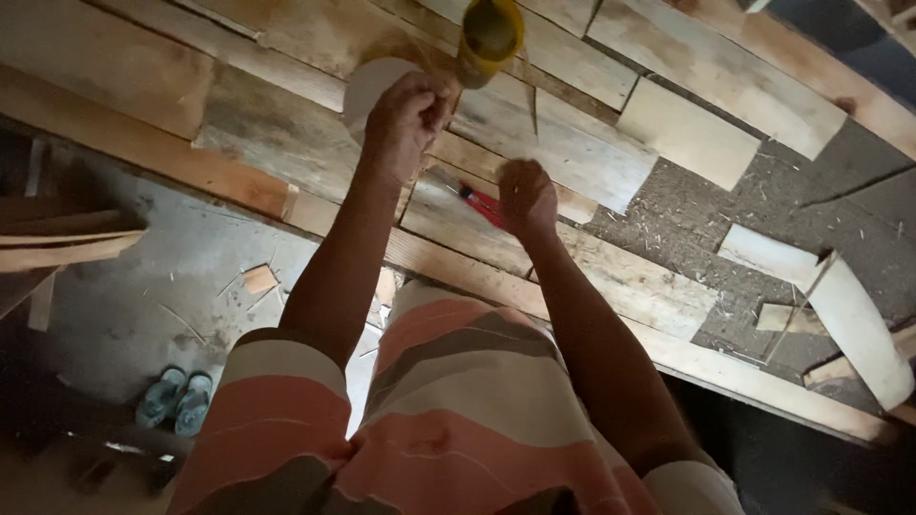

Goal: Cutting and fitting thin wood strips to create a decorative surface.

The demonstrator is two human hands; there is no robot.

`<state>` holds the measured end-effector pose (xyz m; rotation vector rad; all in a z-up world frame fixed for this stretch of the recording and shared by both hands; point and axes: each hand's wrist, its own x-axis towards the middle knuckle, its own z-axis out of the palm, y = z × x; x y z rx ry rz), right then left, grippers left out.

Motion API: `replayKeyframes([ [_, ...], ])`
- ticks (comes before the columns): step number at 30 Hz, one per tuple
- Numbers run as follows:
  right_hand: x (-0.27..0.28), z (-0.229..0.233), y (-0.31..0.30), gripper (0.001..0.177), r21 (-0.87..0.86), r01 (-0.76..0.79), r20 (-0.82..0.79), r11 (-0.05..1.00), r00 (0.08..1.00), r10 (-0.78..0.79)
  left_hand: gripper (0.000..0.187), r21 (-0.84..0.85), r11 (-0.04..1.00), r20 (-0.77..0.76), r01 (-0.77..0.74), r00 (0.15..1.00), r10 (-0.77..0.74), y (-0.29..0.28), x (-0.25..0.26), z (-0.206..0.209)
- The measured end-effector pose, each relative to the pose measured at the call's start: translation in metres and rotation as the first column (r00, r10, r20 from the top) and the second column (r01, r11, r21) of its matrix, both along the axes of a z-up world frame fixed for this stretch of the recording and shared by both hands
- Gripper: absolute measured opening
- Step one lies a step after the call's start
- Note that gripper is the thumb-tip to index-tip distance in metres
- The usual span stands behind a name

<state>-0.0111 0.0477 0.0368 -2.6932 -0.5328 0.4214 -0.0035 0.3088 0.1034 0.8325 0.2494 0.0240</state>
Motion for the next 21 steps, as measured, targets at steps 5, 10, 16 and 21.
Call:
replayKeyframes([
  [5, 0.03, 0.078, 0.03, 0.046, 0.576, 0.715, -0.738, 0.396, 0.663, -0.125, 0.039, -0.081, 0.996, -0.058, 0.034, 0.998, -0.039, -0.02, 0.017, -0.012],
  [10, 0.047, 0.083, 0.044, 0.034, 0.539, 0.679, -0.786, 0.498, 0.618, 0.008, 0.062, 0.271, 0.963, -0.038, -0.012, 0.999, 0.023, -0.027, 0.036, -0.002],
  [16, 0.06, 0.082, 0.05, 0.018, 0.572, 0.693, -0.754, 0.438, 0.655, -0.053, 0.057, 0.277, 0.959, 0.049, -0.057, 0.998, 0.045, -0.019, 0.06, -0.015],
  [21, 0.075, 0.077, 0.057, 0.016, 0.59, 0.604, -0.649, 0.536, 0.749, -0.131, 0.055, 0.349, 0.931, 0.127, -0.11, 0.989, 0.07, -0.01, 0.067, 0.012],
])
